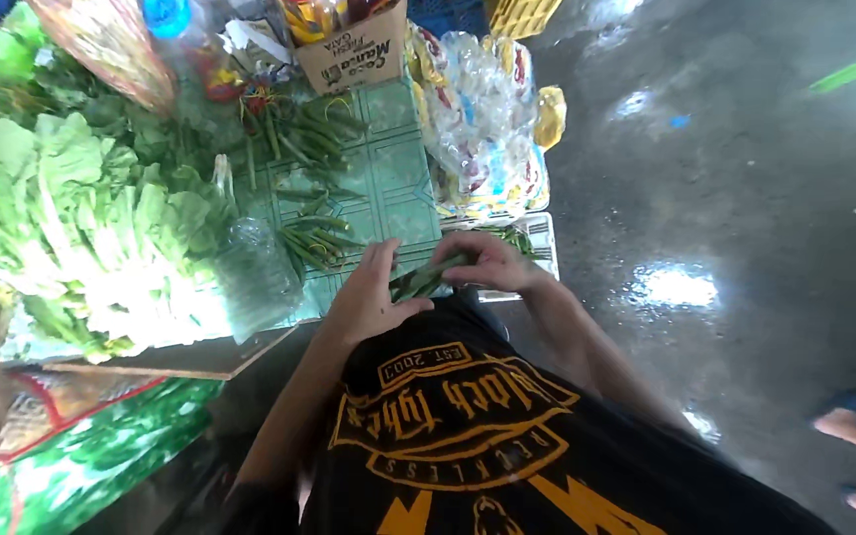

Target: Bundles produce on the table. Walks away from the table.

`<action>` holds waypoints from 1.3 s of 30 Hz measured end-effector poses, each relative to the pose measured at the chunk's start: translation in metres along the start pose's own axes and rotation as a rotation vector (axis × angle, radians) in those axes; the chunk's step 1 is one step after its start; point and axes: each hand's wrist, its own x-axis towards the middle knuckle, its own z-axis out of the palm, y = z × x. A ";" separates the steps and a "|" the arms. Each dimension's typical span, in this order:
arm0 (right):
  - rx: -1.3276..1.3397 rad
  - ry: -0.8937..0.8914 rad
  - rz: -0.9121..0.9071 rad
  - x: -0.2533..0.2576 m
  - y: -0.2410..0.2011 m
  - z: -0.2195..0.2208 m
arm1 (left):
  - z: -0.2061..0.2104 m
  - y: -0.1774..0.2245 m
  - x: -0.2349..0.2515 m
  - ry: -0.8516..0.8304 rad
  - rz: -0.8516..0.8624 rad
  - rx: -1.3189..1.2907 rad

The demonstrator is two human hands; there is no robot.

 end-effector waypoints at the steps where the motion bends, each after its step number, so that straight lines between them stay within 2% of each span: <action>1: 0.059 0.076 0.128 -0.016 0.015 -0.017 | -0.006 -0.011 -0.003 0.019 -0.018 0.011; 5: 0.033 0.423 0.584 -0.079 0.081 -0.084 | -0.031 -0.062 -0.012 0.102 -0.382 0.282; 7: -0.071 0.545 0.767 -0.096 0.109 -0.101 | -0.033 -0.076 -0.014 0.098 -0.477 0.440; 11: -0.487 0.652 1.082 -0.105 0.146 -0.114 | -0.016 -0.103 0.003 0.019 -0.340 0.503; 12: -0.573 0.691 1.100 -0.098 0.139 -0.109 | -0.009 -0.107 0.009 -0.004 -0.288 0.502; 14: -0.668 0.708 0.924 -0.070 0.101 -0.084 | 0.005 -0.114 0.018 -0.015 -0.203 0.508; 17: -0.788 0.494 0.362 -0.020 0.066 -0.022 | 0.024 -0.118 0.015 0.060 -0.169 0.574; 19: -0.831 0.333 0.041 0.021 0.062 0.019 | 0.032 -0.123 0.011 0.204 -0.147 0.602; 21: -0.941 0.202 -0.106 0.058 0.074 0.052 | 0.035 -0.127 0.007 0.350 -0.153 0.603; 23: -1.053 0.102 -0.136 0.082 0.092 0.068 | 0.024 -0.129 0.009 0.482 -0.144 0.598; 26: -1.141 0.153 -0.160 0.095 0.103 0.077 | -0.011 -0.122 0.028 0.440 -0.251 0.564; 30: -1.203 0.165 -0.066 0.101 0.098 0.079 | -0.048 -0.127 0.075 0.137 -0.311 0.557; 33: -1.096 0.184 0.097 0.112 0.084 0.078 | -0.055 -0.143 0.095 -0.120 -0.227 0.619; 35: -1.018 0.210 0.200 0.124 0.072 0.077 | -0.057 -0.152 0.100 -0.198 -0.154 0.663; 37: -0.998 0.273 0.209 0.147 0.060 0.076 | -0.066 -0.158 0.101 -0.107 -0.089 0.585; 39: -1.031 0.323 0.206 0.177 0.047 0.076 | -0.077 -0.159 0.097 0.078 -0.064 0.300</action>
